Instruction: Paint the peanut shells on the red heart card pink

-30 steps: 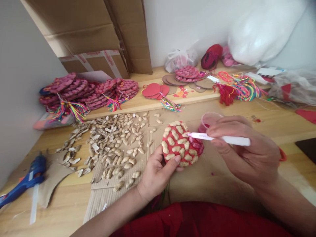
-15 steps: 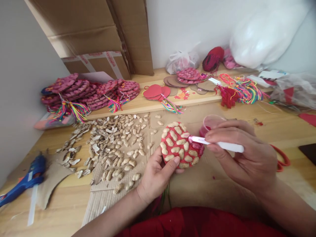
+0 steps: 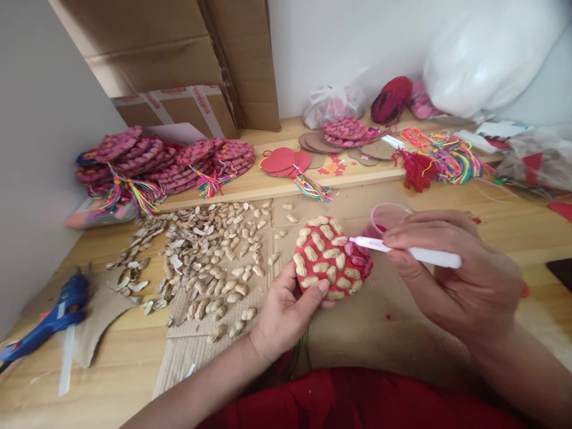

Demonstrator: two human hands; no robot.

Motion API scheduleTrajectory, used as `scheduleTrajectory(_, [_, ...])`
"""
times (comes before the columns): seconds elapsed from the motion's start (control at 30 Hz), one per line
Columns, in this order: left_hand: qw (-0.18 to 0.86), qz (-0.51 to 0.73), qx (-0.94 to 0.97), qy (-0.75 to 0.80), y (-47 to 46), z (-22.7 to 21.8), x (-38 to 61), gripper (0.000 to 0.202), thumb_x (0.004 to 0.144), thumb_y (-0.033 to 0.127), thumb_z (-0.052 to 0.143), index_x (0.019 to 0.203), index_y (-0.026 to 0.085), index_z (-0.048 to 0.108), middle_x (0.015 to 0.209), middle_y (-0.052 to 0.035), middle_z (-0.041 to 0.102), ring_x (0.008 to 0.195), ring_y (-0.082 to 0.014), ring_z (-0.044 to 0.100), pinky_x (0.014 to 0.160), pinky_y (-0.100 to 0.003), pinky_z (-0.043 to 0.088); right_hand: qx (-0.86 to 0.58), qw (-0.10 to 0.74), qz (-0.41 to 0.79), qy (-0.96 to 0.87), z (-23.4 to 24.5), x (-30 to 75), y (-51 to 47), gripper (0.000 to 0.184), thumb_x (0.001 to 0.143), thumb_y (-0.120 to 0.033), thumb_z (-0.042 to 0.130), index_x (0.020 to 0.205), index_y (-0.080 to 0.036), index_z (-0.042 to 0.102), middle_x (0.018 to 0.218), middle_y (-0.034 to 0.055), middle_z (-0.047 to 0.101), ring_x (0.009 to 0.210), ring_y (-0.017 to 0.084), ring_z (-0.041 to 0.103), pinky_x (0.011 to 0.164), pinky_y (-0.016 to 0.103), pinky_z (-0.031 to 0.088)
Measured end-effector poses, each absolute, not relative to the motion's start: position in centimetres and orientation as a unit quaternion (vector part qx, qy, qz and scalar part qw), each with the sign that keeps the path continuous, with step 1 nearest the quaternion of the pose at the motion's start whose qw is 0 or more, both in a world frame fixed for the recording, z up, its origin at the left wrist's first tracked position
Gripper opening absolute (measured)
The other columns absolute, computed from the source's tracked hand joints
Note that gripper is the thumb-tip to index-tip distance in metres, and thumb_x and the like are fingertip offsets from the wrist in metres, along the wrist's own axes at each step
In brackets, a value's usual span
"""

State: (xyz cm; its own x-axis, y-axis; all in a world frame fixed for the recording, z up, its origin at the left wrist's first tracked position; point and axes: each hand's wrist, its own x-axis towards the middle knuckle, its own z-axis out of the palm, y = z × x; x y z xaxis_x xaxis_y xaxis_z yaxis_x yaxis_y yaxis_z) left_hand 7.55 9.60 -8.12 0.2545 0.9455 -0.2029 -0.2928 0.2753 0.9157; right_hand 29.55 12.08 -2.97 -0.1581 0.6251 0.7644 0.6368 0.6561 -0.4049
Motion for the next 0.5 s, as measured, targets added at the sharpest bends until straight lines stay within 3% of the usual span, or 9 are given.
scheduleTrajectory(0.2, [0.675, 0.452, 0.417, 0.407, 9.31, -7.83, 7.82, 0.025, 0.088, 0.031, 0.074, 0.109, 0.021, 0.065, 0.103, -0.0044, 0.073, 0.090, -0.0169, 0.067, 0.073, -0.024, 0.061, -0.364, 0.473, -0.007, -0.802, -2.78, 29.12, 11.87, 0.032, 0.076, -0.012, 0.077, 0.104, -0.024, 0.071, 0.096, 0.0023, 0.078, 0.097, 0.026, 0.068, 0.097, 0.050, 0.054])
scheduleTrajectory(0.5, [0.639, 0.448, 0.460, 0.423, 9.14, -8.51, 7.67, 0.025, 0.091, 0.034, 0.072, 0.112, 0.022, 0.067, 0.104, -0.0036, 0.072, 0.088, -0.0159, 0.065, 0.078, -0.026, 0.058, -0.371, 0.477, -0.017, -0.796, -2.38, 28.91, 11.63, 0.030, 0.076, -0.014, 0.077, 0.103, -0.026, 0.070, 0.091, 0.0016, 0.078, 0.092, 0.025, 0.068, 0.095, 0.048, 0.055])
